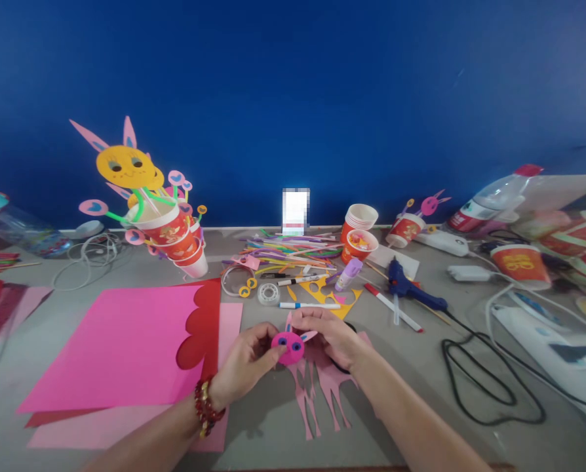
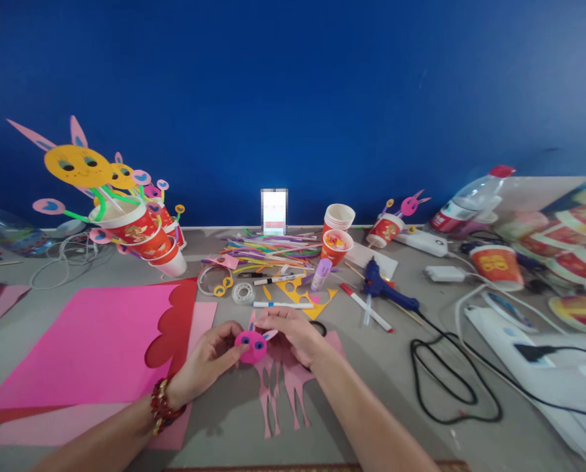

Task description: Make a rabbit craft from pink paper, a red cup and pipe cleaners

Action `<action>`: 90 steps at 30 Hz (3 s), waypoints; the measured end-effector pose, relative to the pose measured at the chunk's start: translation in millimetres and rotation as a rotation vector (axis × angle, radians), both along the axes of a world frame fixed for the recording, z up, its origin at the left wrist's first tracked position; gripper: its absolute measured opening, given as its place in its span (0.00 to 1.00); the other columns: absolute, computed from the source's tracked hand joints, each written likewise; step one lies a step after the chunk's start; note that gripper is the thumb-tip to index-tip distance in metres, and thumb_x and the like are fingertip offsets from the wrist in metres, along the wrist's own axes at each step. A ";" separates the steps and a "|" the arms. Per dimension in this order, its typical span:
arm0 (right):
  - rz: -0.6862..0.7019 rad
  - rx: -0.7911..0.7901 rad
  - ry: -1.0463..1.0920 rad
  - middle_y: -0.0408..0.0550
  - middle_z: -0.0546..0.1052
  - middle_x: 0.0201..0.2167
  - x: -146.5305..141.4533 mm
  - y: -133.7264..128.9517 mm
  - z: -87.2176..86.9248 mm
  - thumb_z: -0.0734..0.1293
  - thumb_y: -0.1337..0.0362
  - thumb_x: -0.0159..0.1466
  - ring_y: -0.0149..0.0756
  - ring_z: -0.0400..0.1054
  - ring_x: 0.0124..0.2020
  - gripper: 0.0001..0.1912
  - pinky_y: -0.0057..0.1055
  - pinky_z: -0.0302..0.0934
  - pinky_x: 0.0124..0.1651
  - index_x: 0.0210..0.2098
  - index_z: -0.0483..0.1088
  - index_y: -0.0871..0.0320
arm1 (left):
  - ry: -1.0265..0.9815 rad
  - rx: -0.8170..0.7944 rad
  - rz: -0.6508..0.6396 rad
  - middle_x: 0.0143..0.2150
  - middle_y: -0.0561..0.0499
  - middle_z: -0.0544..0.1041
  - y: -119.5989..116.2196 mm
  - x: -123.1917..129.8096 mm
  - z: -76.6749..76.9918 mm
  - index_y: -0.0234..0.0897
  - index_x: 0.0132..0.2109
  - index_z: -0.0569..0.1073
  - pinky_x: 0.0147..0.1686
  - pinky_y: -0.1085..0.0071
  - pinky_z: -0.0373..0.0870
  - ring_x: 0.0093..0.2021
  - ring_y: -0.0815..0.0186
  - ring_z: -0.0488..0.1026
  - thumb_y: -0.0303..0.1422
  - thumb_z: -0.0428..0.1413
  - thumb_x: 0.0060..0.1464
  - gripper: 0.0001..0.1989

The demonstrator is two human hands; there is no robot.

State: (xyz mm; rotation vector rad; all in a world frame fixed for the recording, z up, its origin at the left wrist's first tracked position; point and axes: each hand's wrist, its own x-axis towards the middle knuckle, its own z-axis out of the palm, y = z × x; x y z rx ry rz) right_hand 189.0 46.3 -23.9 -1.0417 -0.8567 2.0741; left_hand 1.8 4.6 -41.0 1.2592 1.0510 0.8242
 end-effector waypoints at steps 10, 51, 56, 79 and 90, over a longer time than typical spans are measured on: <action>0.020 -0.003 0.043 0.48 0.76 0.23 0.9 6.1 -14.2 0.60 0.37 0.61 0.32 0.68 0.23 0.33 0.27 0.62 0.29 0.26 0.76 0.62 | -0.077 -0.052 0.080 0.22 0.57 0.69 3.2 1.0 -4.4 0.35 0.32 0.66 0.22 0.78 0.60 0.21 0.73 0.65 0.46 0.61 0.52 0.18; -0.184 0.333 -0.072 0.41 0.74 0.23 -26.2 -14.9 -17.9 0.76 0.55 0.53 0.30 0.65 0.25 0.14 0.28 0.58 0.31 0.28 0.75 0.59 | -0.069 0.031 0.130 0.26 0.56 0.68 2.0 -0.3 -0.2 0.35 0.32 0.67 0.24 0.77 0.64 0.23 0.73 0.66 0.42 0.59 0.55 0.15; -0.189 0.323 -0.044 0.41 0.74 0.23 -26.9 -14.9 -19.2 0.76 0.56 0.53 0.30 0.65 0.25 0.14 0.28 0.59 0.31 0.27 0.74 0.59 | -0.066 0.032 0.125 0.25 0.56 0.68 2.1 -0.8 -1.0 0.35 0.32 0.67 0.24 0.77 0.63 0.23 0.73 0.66 0.42 0.59 0.55 0.15; -0.251 0.332 -0.006 0.42 0.75 0.24 -31.0 -17.1 -21.1 0.77 0.58 0.52 0.29 0.66 0.25 0.14 0.27 0.60 0.32 0.25 0.74 0.60 | -0.067 0.043 0.141 0.25 0.56 0.69 2.6 -1.3 -5.7 0.34 0.32 0.68 0.23 0.78 0.62 0.22 0.74 0.66 0.41 0.59 0.56 0.14; -0.255 0.312 0.031 0.41 0.75 0.24 -32.3 -18.2 -25.3 0.77 0.59 0.52 0.28 0.66 0.25 0.13 0.26 0.60 0.32 0.26 0.74 0.60 | -0.069 0.038 0.155 0.24 0.56 0.68 2.6 -0.6 -5.8 0.34 0.32 0.68 0.22 0.78 0.61 0.22 0.74 0.65 0.42 0.59 0.55 0.15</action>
